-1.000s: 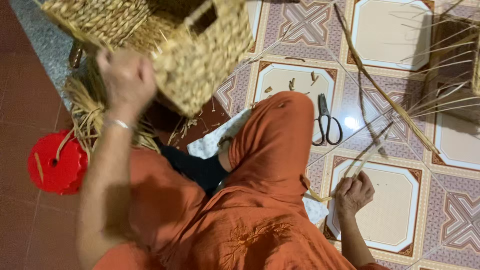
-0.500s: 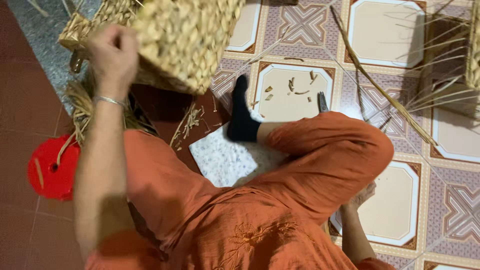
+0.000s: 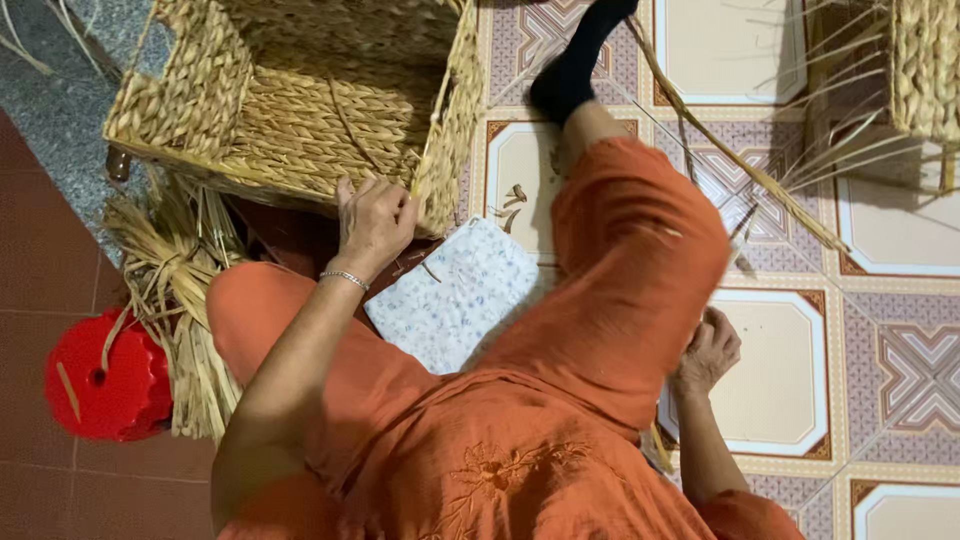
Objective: The person weaves dried palm leaves into the rim of a rectangular basket. They interlace the leaves by hand, occasionally using scissors to trim excess material.
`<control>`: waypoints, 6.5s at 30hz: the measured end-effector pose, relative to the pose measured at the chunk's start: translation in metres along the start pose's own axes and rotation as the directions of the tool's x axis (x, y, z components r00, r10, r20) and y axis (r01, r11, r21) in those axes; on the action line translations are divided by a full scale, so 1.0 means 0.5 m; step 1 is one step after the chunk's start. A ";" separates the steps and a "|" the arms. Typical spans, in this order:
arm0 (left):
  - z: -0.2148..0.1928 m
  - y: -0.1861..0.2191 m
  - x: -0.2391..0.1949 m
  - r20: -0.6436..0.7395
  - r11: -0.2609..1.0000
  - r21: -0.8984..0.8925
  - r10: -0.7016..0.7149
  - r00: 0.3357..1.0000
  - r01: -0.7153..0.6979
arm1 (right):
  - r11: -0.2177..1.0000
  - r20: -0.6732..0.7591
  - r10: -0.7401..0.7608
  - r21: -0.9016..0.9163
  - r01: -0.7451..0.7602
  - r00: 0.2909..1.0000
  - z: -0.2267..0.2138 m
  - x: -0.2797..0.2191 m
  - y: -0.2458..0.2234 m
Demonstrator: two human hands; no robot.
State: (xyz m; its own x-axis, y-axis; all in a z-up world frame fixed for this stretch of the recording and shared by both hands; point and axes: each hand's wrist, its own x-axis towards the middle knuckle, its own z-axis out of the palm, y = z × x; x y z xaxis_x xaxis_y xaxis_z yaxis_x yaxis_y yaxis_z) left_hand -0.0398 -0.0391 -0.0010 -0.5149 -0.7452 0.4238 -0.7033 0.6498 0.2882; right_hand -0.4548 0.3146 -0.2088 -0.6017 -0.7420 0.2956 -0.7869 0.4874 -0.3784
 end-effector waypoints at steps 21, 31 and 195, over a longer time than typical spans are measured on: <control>0.020 0.005 -0.001 -0.031 0.980 -0.195 -0.040 0.999 0.033 | 0.565 0.059 0.476 0.744 -0.356 0.877 -0.039 0.090 -0.079; 0.008 0.099 -0.025 0.187 0.697 -0.712 0.073 0.980 0.084 | 0.343 0.315 -0.405 0.923 -0.177 0.858 -0.124 0.238 -0.553; 0.141 -0.072 0.133 0.478 0.345 -0.703 -0.417 0.773 0.622 | 0.471 0.584 -0.453 0.798 -0.376 0.673 0.143 0.484 -0.742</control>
State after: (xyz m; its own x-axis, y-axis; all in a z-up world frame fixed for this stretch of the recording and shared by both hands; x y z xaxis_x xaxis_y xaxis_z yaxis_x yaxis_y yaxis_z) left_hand -0.0831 -0.1224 -0.0436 -0.3386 -0.9186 -0.2037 -0.2177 -0.1342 0.9667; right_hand -0.2987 -0.0787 -0.0596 0.0313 -0.9893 -0.1422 -0.0357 0.1411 -0.9893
